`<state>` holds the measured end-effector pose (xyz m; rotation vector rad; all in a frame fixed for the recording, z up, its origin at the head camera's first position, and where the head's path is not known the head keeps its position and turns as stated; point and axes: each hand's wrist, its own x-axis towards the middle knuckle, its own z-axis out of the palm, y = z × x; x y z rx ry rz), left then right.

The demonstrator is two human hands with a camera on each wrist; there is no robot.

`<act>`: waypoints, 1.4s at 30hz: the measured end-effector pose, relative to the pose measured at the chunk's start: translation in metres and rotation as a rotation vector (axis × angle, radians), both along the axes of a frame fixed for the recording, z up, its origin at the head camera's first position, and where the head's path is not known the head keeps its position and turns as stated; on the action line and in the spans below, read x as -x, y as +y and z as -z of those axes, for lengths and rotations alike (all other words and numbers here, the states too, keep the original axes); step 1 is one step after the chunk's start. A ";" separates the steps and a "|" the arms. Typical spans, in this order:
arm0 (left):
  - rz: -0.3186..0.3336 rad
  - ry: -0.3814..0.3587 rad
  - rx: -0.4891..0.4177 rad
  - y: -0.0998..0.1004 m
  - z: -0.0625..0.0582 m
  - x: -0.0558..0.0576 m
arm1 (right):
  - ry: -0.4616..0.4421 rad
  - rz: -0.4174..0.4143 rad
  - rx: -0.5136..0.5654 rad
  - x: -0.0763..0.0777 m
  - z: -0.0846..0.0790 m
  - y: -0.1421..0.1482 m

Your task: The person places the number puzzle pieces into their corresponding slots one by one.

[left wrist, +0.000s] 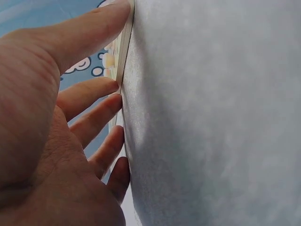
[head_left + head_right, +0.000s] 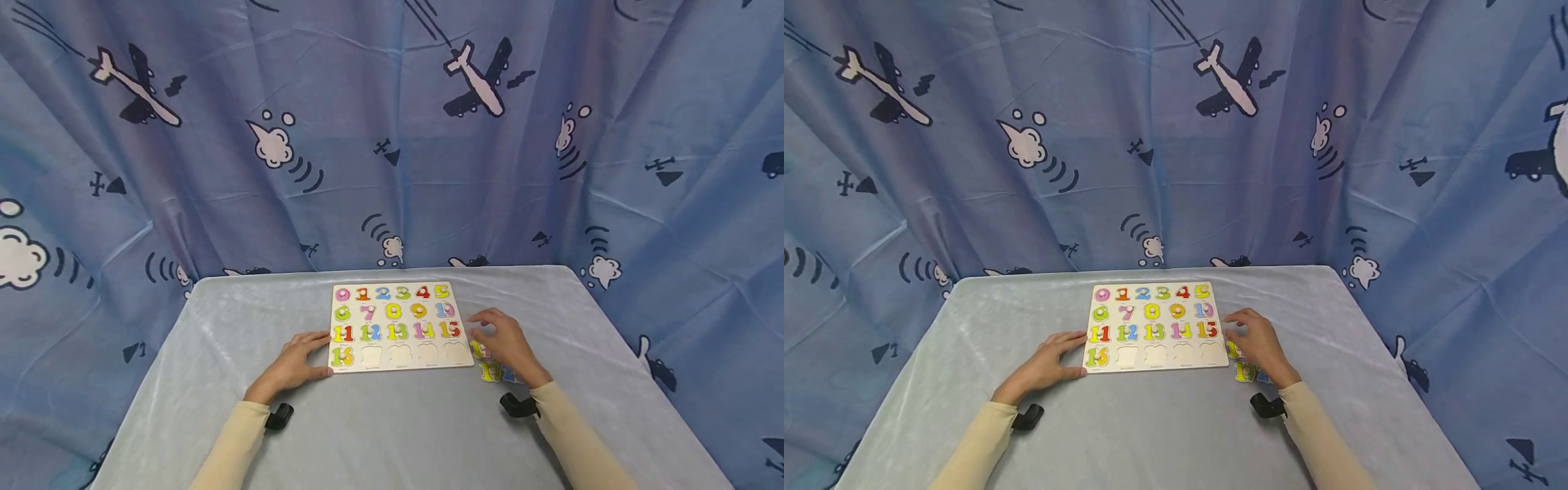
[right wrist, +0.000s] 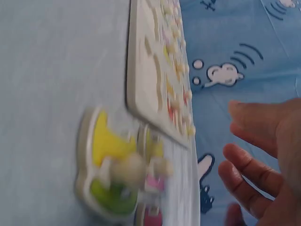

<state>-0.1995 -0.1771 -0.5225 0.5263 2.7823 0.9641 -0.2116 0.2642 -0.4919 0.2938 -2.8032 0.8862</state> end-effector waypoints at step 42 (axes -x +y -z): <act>-0.002 0.000 -0.013 0.000 0.001 0.002 | -0.160 -0.016 -0.094 -0.004 0.016 0.034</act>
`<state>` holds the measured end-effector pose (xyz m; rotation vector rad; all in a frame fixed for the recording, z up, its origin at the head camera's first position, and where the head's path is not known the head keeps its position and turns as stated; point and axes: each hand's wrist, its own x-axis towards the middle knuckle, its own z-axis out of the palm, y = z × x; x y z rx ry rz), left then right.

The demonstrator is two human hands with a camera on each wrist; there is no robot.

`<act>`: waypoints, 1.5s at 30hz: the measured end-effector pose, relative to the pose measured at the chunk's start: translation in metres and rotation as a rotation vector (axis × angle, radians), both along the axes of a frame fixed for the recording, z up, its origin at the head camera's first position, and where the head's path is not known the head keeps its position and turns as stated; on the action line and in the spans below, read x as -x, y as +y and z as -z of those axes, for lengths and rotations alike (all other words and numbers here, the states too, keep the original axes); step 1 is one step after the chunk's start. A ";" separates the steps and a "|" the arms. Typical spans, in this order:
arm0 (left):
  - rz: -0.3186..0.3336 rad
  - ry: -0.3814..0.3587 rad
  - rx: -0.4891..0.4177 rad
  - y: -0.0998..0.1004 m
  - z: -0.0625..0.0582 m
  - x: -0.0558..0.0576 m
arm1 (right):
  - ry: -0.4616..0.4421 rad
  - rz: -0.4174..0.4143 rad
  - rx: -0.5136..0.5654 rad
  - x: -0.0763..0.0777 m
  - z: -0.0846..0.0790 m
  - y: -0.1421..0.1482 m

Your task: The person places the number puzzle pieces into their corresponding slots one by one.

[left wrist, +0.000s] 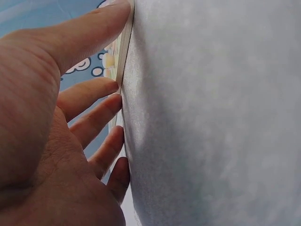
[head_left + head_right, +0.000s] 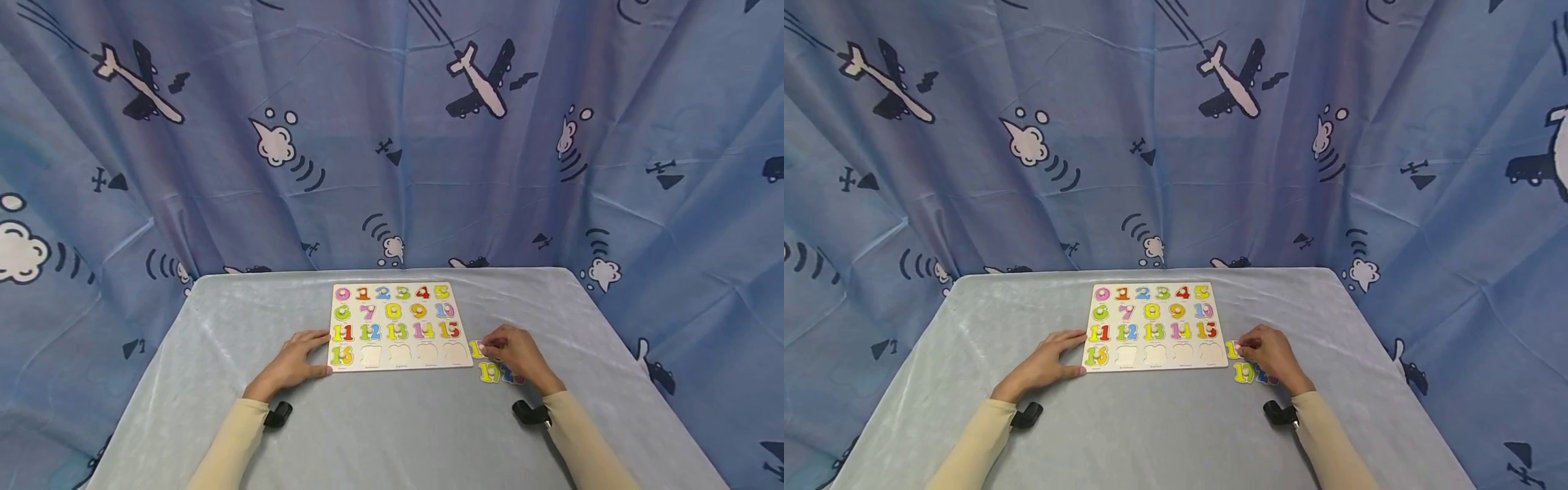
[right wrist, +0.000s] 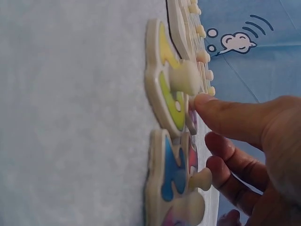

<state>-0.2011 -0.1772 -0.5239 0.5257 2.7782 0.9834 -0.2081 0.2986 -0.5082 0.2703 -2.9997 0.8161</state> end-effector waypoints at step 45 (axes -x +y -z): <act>-0.003 -0.008 -0.008 -0.001 -0.002 -0.001 | 0.175 -0.183 0.195 0.016 -0.026 -0.116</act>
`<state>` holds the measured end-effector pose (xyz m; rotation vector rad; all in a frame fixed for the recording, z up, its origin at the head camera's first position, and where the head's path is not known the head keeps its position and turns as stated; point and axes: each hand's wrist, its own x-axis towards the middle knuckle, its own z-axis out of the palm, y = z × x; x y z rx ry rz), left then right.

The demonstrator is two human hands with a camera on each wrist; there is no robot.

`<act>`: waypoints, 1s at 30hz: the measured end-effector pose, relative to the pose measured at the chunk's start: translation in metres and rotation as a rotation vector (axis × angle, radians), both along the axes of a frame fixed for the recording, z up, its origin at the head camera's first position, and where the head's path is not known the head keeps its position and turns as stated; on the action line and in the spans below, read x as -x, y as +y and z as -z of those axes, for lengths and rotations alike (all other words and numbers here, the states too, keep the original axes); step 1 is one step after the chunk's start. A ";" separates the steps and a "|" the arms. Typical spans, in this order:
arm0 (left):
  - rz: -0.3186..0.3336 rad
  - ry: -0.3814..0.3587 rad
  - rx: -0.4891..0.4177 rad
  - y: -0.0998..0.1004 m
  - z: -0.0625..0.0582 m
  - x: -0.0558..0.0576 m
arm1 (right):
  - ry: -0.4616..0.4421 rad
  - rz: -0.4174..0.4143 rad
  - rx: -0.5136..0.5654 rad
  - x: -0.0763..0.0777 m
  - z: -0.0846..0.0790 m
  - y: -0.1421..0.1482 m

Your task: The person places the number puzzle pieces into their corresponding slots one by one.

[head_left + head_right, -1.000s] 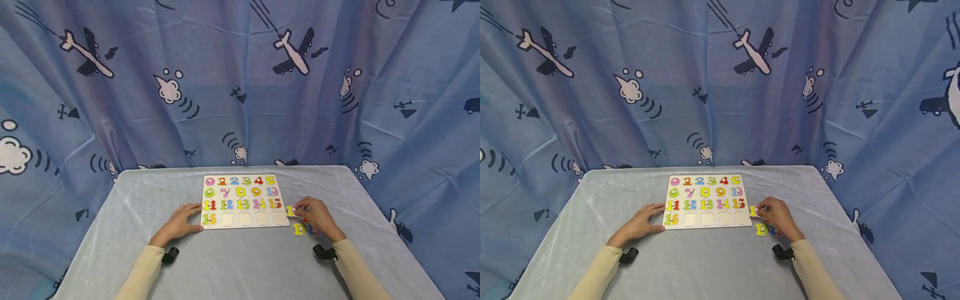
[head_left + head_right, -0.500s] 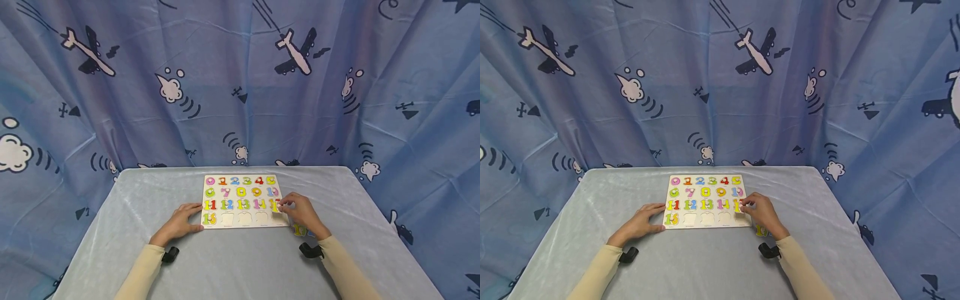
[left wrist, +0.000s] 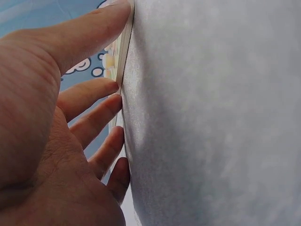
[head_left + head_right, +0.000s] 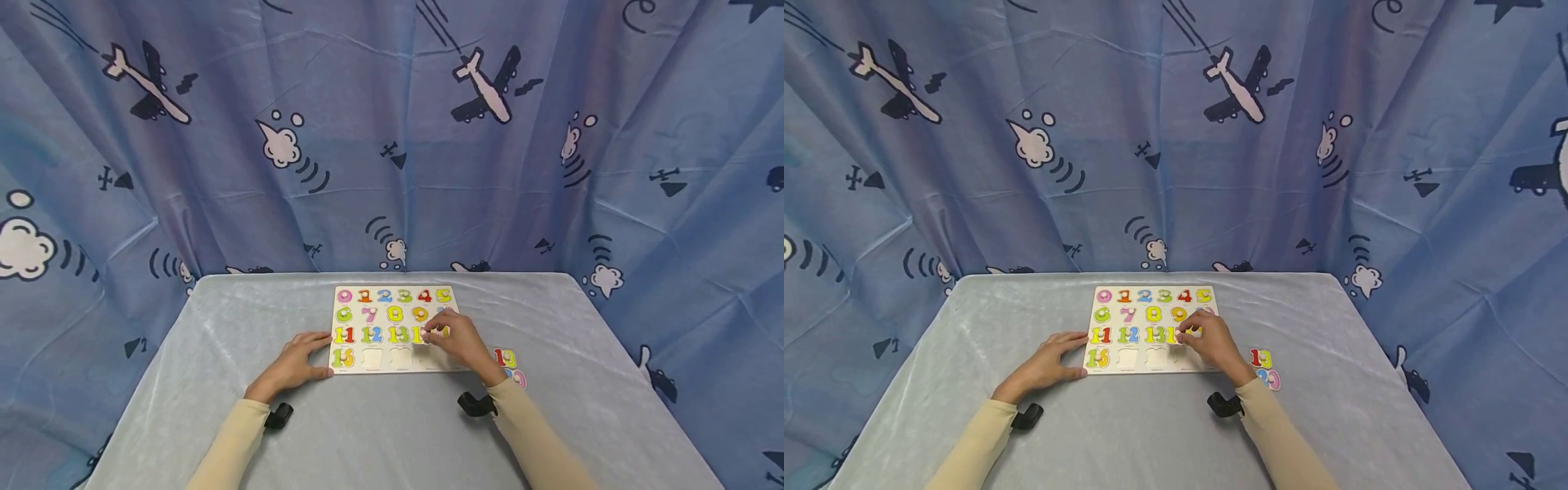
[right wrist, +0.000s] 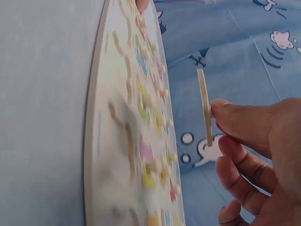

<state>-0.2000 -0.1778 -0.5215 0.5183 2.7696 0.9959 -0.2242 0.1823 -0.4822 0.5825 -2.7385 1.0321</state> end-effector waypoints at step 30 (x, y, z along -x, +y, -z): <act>-0.006 0.012 0.017 0.001 0.002 0.001 | -0.046 -0.136 -0.081 -0.011 0.025 -0.078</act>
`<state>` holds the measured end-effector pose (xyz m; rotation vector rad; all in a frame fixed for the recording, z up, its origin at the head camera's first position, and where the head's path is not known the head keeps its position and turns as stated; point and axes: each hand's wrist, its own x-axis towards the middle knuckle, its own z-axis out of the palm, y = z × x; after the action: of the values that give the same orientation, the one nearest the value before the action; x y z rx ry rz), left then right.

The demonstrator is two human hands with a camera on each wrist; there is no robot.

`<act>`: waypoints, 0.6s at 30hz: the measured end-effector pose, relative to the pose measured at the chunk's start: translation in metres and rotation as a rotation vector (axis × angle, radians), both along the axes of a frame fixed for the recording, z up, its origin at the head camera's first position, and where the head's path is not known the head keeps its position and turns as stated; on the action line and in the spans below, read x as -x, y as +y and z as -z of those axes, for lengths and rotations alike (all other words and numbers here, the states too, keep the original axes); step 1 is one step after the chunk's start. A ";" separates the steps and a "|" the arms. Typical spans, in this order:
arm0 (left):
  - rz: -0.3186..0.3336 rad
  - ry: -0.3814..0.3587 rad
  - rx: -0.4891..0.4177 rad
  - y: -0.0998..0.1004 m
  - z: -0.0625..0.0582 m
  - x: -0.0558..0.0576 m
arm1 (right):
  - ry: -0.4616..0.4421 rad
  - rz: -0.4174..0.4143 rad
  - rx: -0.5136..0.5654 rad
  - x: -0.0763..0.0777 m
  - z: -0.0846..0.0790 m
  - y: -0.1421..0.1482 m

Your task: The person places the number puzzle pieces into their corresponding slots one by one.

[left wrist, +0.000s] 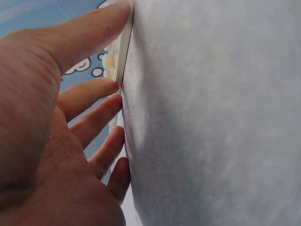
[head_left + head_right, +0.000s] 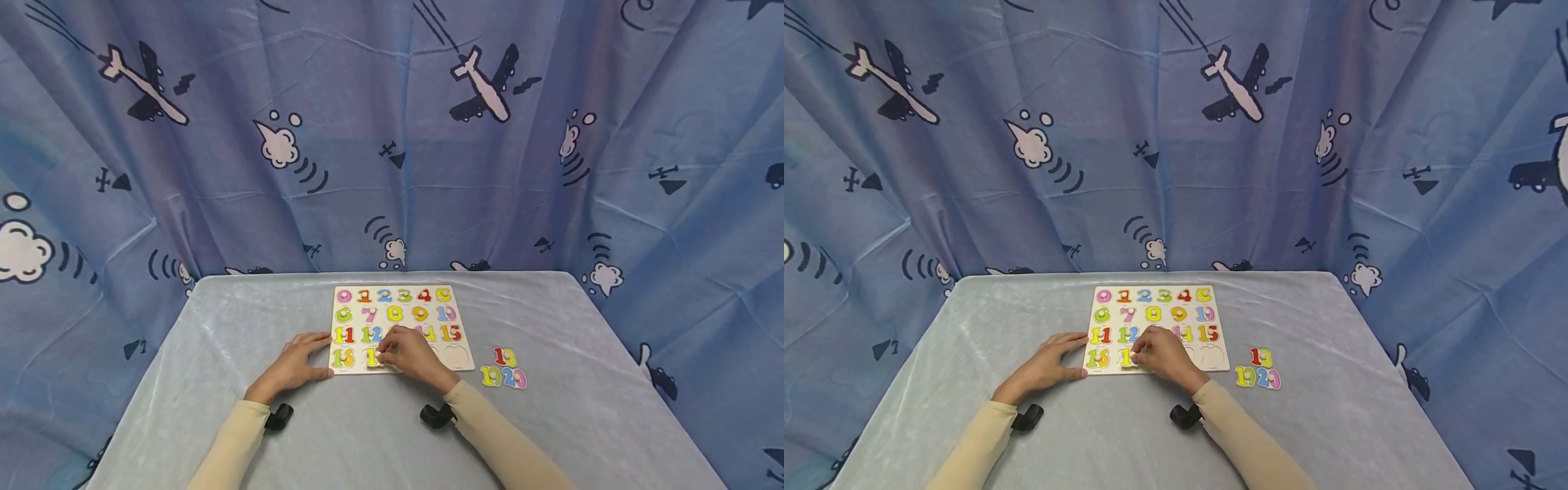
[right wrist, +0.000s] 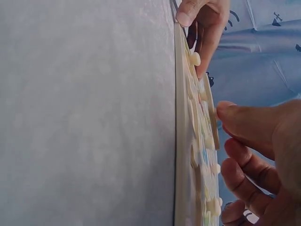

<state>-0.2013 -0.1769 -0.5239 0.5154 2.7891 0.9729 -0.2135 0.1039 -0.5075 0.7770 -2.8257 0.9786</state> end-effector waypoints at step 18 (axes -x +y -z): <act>-0.009 -0.012 0.007 0.001 0.000 0.001 | 0.007 0.025 -0.088 0.007 0.007 -0.011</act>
<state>-0.2018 -0.1763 -0.5236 0.4953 2.7855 0.9637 -0.2200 0.0925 -0.5146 0.7504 -2.8816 0.8519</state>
